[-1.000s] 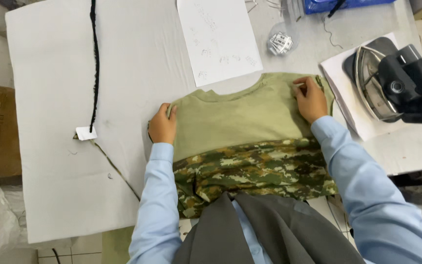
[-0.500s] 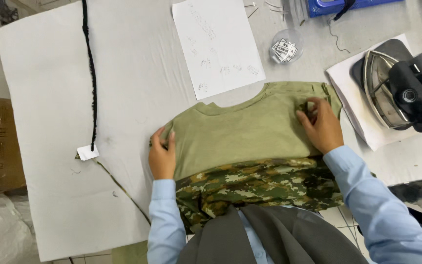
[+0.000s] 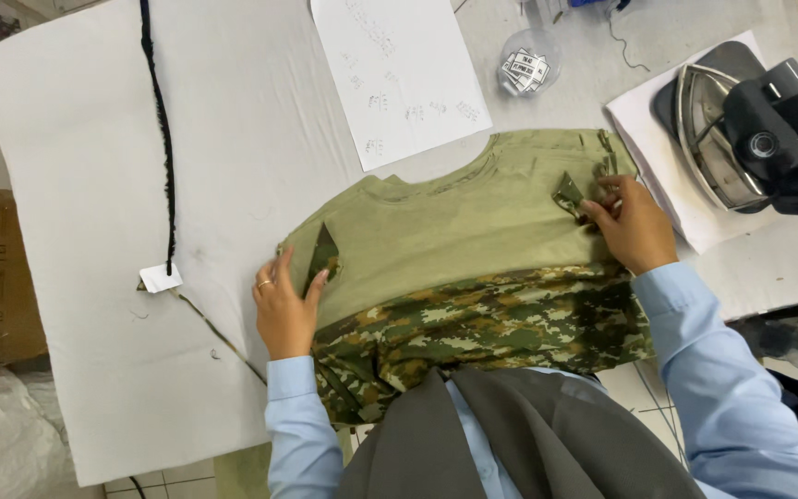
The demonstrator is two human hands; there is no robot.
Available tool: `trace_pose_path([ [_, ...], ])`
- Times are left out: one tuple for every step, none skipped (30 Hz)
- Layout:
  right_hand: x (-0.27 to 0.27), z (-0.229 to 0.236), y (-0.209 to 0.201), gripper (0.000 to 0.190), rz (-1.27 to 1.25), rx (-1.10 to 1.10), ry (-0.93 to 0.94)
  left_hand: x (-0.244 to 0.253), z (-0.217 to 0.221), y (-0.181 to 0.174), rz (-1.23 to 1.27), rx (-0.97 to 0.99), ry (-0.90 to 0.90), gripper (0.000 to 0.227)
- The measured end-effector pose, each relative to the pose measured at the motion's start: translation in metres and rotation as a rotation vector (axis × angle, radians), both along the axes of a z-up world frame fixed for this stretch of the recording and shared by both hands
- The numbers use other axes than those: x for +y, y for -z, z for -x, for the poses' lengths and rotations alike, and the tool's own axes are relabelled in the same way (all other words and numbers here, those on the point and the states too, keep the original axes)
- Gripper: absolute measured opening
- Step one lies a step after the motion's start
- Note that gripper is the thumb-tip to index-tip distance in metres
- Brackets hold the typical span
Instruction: The person irons a camouflage-patterned shirt on a white table. They repeatedly smooth the fabric with their hands, place a small white label on the chest area, and press it with an iron. The shirt is folded and adjusted multiple times during the process.
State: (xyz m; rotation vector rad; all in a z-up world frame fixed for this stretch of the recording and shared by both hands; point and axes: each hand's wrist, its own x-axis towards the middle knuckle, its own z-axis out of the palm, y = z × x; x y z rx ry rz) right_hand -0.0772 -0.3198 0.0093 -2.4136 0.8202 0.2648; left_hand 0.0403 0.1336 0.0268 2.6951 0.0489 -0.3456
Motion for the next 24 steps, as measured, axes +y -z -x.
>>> trace_pose_path([
  [0.003, 0.005, 0.008, 0.037, 0.127, -0.120, -0.067, 0.001, 0.004, 0.001, -0.185, -0.300, 0.240, 0.056],
  [0.012, -0.001, 0.006, 0.037, 0.123, -0.116, -0.068, -0.024, 0.006, -0.005, -0.189, -0.295, 0.240, 0.056],
  [0.021, -0.006, 0.004, 0.032, 0.197, -0.214, -0.139, -0.049, 0.007, -0.011, -0.097, -0.324, 0.440, 0.042],
  [0.029, -0.012, 0.002, 0.028, 0.272, -0.312, -0.209, -0.074, 0.008, -0.018, -0.002, -0.350, 0.639, 0.031],
  [0.041, -0.020, 0.002, 0.028, 0.272, -0.312, -0.203, -0.097, 0.021, -0.006, -0.002, -0.350, 0.645, 0.031],
  [0.052, -0.029, 0.001, 0.027, 0.280, -0.305, -0.289, -0.120, 0.033, 0.006, 0.100, -0.272, 0.823, 0.031],
  [0.061, -0.040, 0.000, 0.026, 0.292, -0.301, -0.374, -0.145, 0.044, 0.017, 0.204, -0.196, 1.000, 0.031],
  [0.062, -0.048, 0.011, 0.026, 0.296, -0.306, -0.365, -0.151, 0.057, 0.027, 0.203, -0.202, 1.009, 0.031],
  [0.062, -0.054, 0.021, 0.028, 0.327, -0.286, -0.391, -0.158, 0.072, 0.038, 0.202, -0.133, 1.093, 0.050],
  [0.062, -0.061, 0.031, 0.030, 0.358, -0.265, -0.416, -0.165, 0.086, 0.048, 0.200, -0.063, 1.177, 0.076],
  [0.058, -0.064, 0.043, 0.030, 0.360, -0.266, -0.407, -0.164, 0.086, 0.040, 0.199, -0.064, 1.185, 0.076],
  [0.055, -0.068, 0.055, 0.020, 0.403, -0.324, -0.428, -0.163, 0.085, 0.032, 0.233, 0.024, 1.172, 0.075],
  [0.054, -0.070, 0.069, 0.011, 0.438, -0.380, -0.455, -0.160, 0.087, 0.024, 0.263, 0.121, 1.151, 0.074],
  [0.050, -0.075, 0.073, 0.011, 0.433, -0.377, -0.452, -0.161, 0.080, 0.018, 0.260, 0.126, 1.152, 0.074],
  [0.045, -0.079, 0.078, 0.012, 0.470, -0.410, -0.461, -0.164, 0.074, 0.013, 0.272, 0.177, 1.115, 0.072],
  [0.041, -0.083, 0.082, 0.014, 0.507, -0.442, -0.470, -0.165, 0.069, 0.008, 0.283, 0.226, 1.078, 0.070],
  [0.039, -0.084, 0.083, 0.014, 0.506, -0.435, -0.475, -0.165, 0.063, 0.007, 0.288, 0.231, 1.074, 0.070],
  [0.037, -0.086, 0.083, 0.017, 0.488, -0.458, -0.429, -0.164, 0.056, 0.006, 0.175, 0.207, 1.003, 0.069],
  [0.034, -0.092, 0.082, 0.021, 0.474, -0.488, -0.382, -0.164, 0.046, 0.004, 0.061, 0.175, 0.932, 0.068],
  [0.040, -0.088, 0.074, 0.021, 0.477, -0.489, -0.384, -0.158, 0.039, -0.003, 0.064, 0.172, 0.931, 0.068],
  [0.045, -0.083, 0.066, 0.020, 0.478, -0.505, -0.394, -0.152, 0.031, -0.010, 0.028, 0.210, 0.780, 0.068],
  [0.051, -0.078, 0.058, 0.020, 0.479, -0.521, -0.405, -0.146, 0.024, -0.016, -0.008, 0.247, 0.629, 0.069],
  [0.054, -0.076, 0.055, 0.020, 0.482, -0.520, -0.407, -0.132, 0.014, -0.010, -0.004, 0.247, 0.628, 0.069],
  [0.057, -0.073, 0.052, 0.018, 0.513, -0.503, -0.412, -0.118, 0.004, -0.003, -0.090, 0.189, 0.399, 0.070],
])
